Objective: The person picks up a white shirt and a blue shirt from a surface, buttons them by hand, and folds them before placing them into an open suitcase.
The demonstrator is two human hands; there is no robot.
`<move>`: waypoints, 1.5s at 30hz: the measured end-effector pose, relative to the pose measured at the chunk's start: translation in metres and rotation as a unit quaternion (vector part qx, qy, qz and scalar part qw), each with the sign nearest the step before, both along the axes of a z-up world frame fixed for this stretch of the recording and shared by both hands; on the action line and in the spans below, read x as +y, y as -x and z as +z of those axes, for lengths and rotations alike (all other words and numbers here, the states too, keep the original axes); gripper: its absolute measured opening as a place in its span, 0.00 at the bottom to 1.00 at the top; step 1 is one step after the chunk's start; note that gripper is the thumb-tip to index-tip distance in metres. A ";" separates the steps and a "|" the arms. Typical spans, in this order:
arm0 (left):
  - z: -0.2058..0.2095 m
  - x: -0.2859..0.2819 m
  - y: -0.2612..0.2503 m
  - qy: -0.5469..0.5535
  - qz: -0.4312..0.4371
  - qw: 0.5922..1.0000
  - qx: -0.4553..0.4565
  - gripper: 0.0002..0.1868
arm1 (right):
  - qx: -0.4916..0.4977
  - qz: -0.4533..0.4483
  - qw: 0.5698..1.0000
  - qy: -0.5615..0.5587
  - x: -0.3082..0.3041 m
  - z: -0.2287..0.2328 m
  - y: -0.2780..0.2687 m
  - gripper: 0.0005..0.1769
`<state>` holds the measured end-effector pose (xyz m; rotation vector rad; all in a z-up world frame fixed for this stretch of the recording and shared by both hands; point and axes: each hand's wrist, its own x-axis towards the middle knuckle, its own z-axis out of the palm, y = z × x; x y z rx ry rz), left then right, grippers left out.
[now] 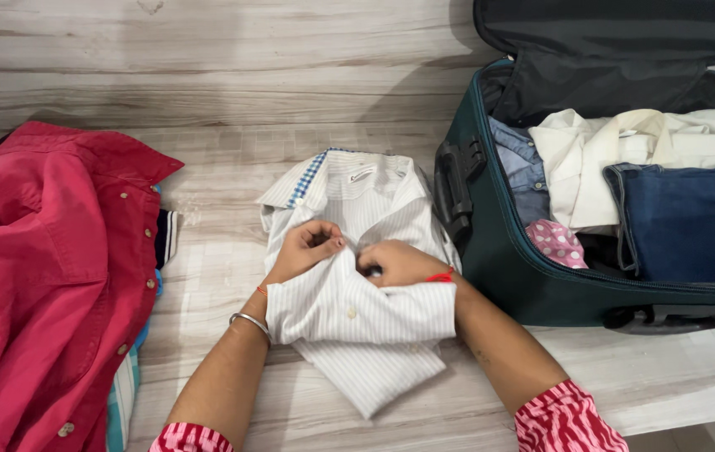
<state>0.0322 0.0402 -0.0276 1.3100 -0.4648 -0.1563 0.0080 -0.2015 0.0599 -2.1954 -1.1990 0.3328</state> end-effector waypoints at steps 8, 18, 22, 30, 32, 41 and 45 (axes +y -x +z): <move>0.082 0.009 0.034 -0.006 -0.116 0.992 0.052 0.14 | 0.039 -0.040 0.998 0.004 -0.001 0.066 0.042 0.13; 0.103 0.063 0.028 -0.508 0.280 0.814 0.003 0.26 | -0.196 -0.390 0.847 0.304 -0.030 0.035 0.040 0.18; 0.108 0.058 0.034 -0.652 0.191 0.718 0.150 0.40 | -0.136 -0.364 0.856 0.340 -0.024 0.003 0.015 0.20; 0.088 0.057 0.025 -0.690 0.108 0.706 0.118 0.21 | -0.112 -0.363 0.861 0.339 -0.040 -0.034 -0.011 0.12; 0.088 0.058 0.025 -0.699 0.087 0.699 0.121 0.19 | -0.133 -0.367 0.866 0.312 -0.039 -0.026 -0.010 0.12; 0.164 0.068 0.059 -0.154 0.214 0.954 0.146 0.13 | -0.087 -0.479 0.846 -0.216 0.001 0.082 0.036 0.16; 0.189 0.076 0.080 0.031 0.141 0.988 0.058 0.11 | 0.260 -0.376 0.739 -0.495 0.003 0.091 0.019 0.16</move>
